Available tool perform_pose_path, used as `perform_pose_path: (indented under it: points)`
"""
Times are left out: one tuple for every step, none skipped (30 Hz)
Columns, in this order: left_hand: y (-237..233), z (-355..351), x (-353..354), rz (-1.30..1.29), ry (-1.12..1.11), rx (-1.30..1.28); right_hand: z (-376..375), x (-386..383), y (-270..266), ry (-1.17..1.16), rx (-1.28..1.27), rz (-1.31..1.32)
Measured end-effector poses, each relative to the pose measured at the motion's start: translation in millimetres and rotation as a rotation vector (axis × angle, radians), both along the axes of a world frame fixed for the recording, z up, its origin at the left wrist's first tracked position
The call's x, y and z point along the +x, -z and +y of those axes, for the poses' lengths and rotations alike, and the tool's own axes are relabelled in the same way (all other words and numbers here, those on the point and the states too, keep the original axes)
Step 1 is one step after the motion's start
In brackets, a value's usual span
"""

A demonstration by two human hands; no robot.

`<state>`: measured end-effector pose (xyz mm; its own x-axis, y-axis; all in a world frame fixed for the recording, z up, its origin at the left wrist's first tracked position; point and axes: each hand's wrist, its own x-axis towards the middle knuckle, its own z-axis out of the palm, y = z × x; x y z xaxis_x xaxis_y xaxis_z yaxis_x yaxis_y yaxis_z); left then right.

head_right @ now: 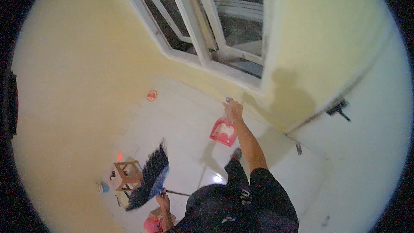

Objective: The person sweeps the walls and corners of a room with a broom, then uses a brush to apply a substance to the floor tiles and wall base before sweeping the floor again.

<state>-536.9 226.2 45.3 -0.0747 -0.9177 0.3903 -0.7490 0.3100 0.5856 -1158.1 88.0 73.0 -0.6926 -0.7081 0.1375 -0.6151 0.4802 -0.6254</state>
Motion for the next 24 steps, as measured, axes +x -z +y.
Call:
perform_pose_path:
  points:
    - [2,-6,12,-0.168,-0.044,0.225,-24,-9,6,-0.005,0.038,-0.034]
    - [21,3,38,-0.293,-0.075,0.183,-35,-7,8,-0.019,0.05,-0.06]
    - [31,-4,42,-0.413,-0.102,0.132,-51,-15,9,-0.029,0.051,-0.081]
    - [16,-20,22,-0.324,-0.141,0.188,-77,-31,9,-0.035,0.055,-0.098]
    - [-8,-19,4,-0.23,-0.176,0.245,-92,-36,8,-0.029,0.055,-0.117]
    - [-38,-24,-25,-0.135,-0.21,0.305,-109,-42,8,-0.021,0.06,-0.137]
    - [-44,-33,-34,-0.105,-0.24,0.29,-127,-48,11,-0.01,0.066,-0.153]
    - [-46,-41,-37,-0.071,-0.265,0.272,-140,-52,14,-0.012,0.058,-0.14]
    - [-52,-44,-39,-0.039,-0.286,0.25,-148,-52,23,-0.01,0.046,-0.13]
    - [-111,-59,-98,-0.124,-0.27,0.228,-165,-56,35,-0.006,0.036,-0.119]
    - [-105,-75,-93,0.016,-0.326,0.29,-183,-62,47,-0.011,0.069,-0.089]
    - [-103,-85,-91,0.156,-0.385,0.351,-194,-65,57,-0.02,0.102,-0.062]
    - [-103,-94,-88,0.172,-0.364,0.364,-206,-67,65,-0.029,0.139,-0.031]
    - [-101,-103,-83,0.188,-0.342,0.377,-215,-69,72,0.004,0.136,-0.039]
    - [-105,-113,-85,0.204,-0.321,0.391,-223,-72,73,0.037,0.133,-0.045]
    - [-98,-126,-79,0.092,-0.262,0.346,-228,-73,72,0.07,0.135,-0.051]
    - [-87,-140,-74,-0.017,-0.199,0.298,-231,-77,70,0.086,0.16,-0.064]
    - [-74,-163,-58,0.337,-0.242,0.467,-237,-81,63,0.104,0.181,-0.073]
    - [-60,-180,-49,0.344,-0.213,0.486,-244,-81,59,0.117,0.201,-0.083]
    - [-51,-200,-40,0.347,-0.18,0.503,-252,-81,58,0.181,0.157,-0.085]
    - [-67,-219,-57,0.11,-0.05,0.403,-260,-84,54,0.208,0.149,-0.116]
    - [-96,-238,-86,-0.114,0.059,0.266,-263,-86,51,0.233,0.143,-0.141]
    - [-96,-254,-82,-0.213,0.08,0.281,-261,-79,50,0.252,0.15,-0.172]
    - [-97,-272,-81,-0.313,0.105,0.293,-261,-71,47,0.266,0.159,-0.21]
